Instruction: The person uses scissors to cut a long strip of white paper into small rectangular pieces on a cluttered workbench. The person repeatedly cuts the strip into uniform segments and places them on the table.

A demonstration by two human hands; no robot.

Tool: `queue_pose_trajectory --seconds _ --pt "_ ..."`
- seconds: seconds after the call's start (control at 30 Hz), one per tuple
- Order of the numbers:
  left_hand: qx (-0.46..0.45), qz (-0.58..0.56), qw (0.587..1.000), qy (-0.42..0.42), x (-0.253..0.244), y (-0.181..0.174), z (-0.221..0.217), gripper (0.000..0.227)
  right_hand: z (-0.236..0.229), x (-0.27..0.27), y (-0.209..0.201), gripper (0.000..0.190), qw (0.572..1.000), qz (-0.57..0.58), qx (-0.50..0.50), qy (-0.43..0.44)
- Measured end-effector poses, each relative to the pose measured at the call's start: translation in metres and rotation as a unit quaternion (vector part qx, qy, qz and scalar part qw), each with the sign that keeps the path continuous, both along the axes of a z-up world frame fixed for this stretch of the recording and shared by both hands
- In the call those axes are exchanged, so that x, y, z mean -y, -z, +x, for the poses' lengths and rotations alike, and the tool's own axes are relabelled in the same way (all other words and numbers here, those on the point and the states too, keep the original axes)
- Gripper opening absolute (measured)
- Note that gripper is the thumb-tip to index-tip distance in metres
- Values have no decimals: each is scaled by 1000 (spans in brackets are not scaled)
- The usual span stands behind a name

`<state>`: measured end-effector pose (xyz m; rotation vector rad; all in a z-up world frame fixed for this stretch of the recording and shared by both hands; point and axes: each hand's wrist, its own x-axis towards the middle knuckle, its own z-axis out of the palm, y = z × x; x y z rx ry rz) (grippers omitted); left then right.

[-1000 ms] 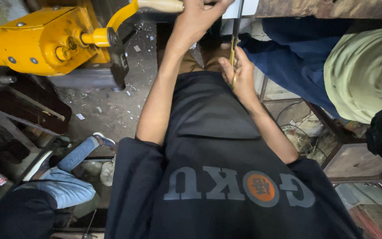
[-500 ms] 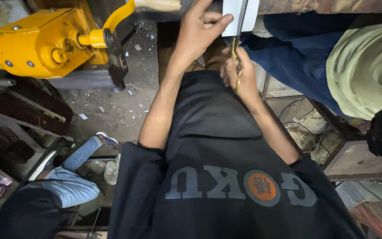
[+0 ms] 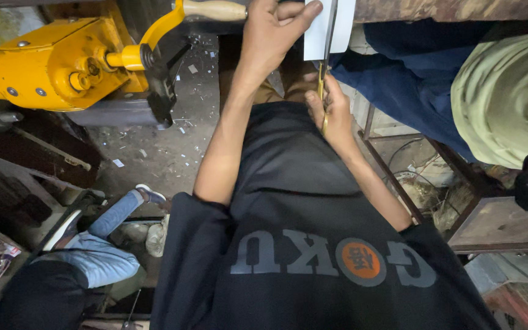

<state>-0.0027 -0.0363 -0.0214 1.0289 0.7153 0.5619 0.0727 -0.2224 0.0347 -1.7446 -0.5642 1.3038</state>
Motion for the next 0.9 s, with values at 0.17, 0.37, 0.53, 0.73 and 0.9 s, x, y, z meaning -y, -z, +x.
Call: queue_pose_trajectory --seconds 0.17,0.37,0.53,0.73,0.9 --pt "23 10 1000 -5 1 -3 0 13 -1 0 5 28 1000 -6 27 4" --pt "1 8 1000 -13 4 5 -1 14 -3 0 5 29 999 -8 -38 36" --pt "-25 52 998 -17 14 4 -8 33 -3 -3 3 31 998 30 -42 28" --pt "-17 21 1000 -5 17 -1 -9 48 -1 -6 5 25 999 22 -21 14" --pt "-10 10 999 30 15 -10 -11 51 -1 -5 6 26 1000 9 -15 24"
